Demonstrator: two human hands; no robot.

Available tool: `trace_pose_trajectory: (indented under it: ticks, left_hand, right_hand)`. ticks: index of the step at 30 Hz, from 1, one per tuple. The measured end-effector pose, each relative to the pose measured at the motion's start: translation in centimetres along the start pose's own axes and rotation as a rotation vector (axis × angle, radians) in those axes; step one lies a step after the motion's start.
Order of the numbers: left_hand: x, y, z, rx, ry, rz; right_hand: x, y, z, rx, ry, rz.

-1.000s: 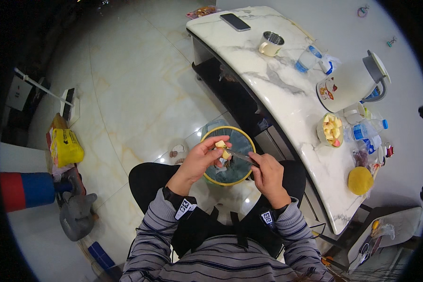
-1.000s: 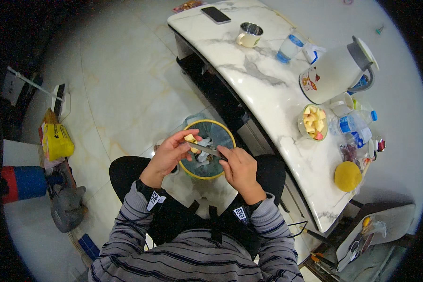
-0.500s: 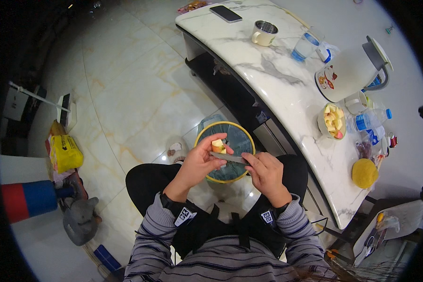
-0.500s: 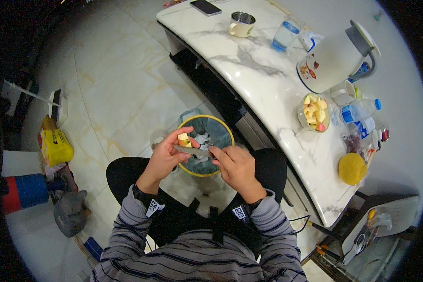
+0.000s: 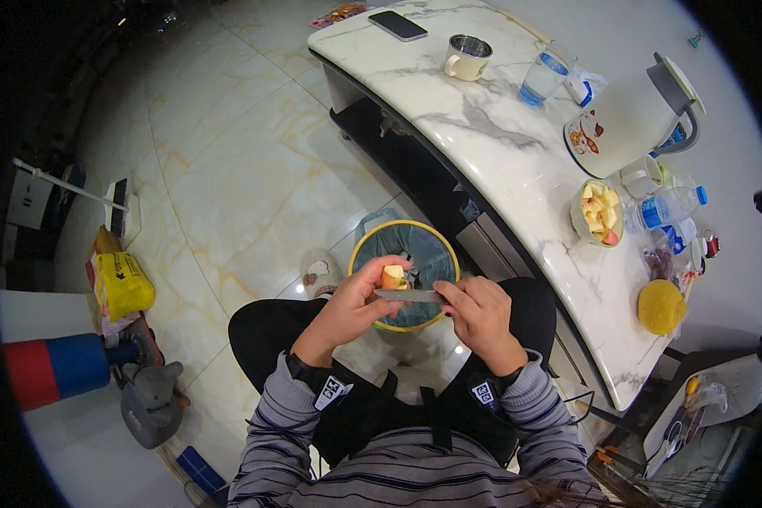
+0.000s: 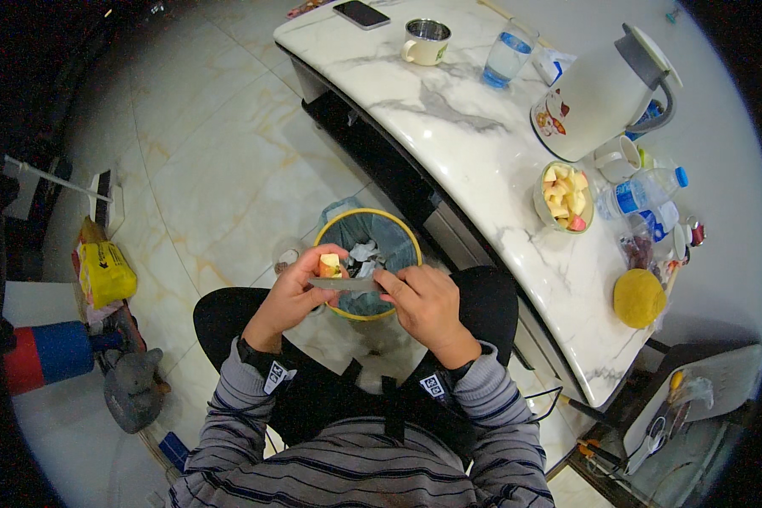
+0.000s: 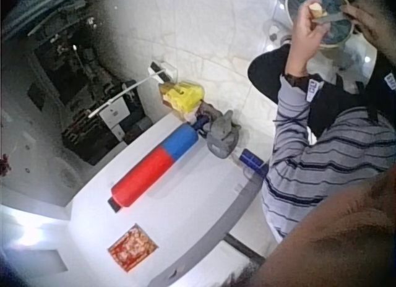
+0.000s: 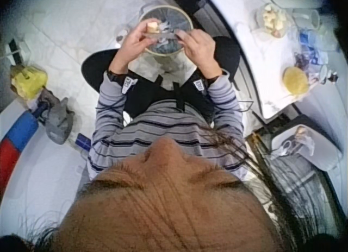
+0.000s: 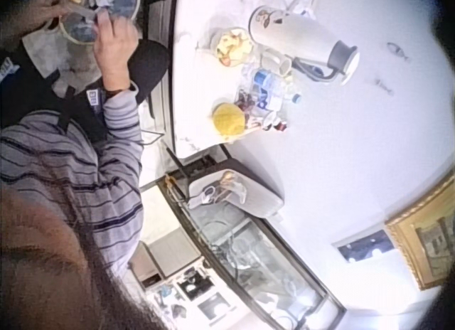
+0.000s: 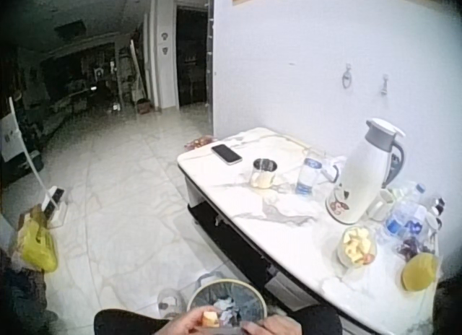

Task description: The person cuts an apple into small pieces using a knife and places them into a bowl. After finishing, they move to the kitchen sink, rinse the knife, and place it on a cutting board.

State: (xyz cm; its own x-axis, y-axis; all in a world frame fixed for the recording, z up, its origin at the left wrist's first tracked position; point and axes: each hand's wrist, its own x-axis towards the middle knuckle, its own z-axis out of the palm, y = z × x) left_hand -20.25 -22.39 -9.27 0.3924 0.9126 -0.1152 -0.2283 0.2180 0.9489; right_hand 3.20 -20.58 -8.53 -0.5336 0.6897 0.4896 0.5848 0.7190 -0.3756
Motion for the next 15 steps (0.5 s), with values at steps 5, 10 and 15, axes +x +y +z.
trace_pose_trajectory:
  ticks: [5,10,15]
  left_hand:
    - [0.5,-0.4,-0.2,-0.292,-0.234,-0.034]
    - [0.2,-1.1,0.5,-0.099,-0.084,-0.005]
    - [0.6,-1.4,0.1,-0.355,-0.265,-0.059]
  right_hand:
    - [-0.2,0.3,0.2,0.062,0.017,-0.021]
    - [-0.3,0.5,0.1,0.067,0.003,0.015]
    - [-0.3,0.6,0.0,0.119,-0.005,-0.007]
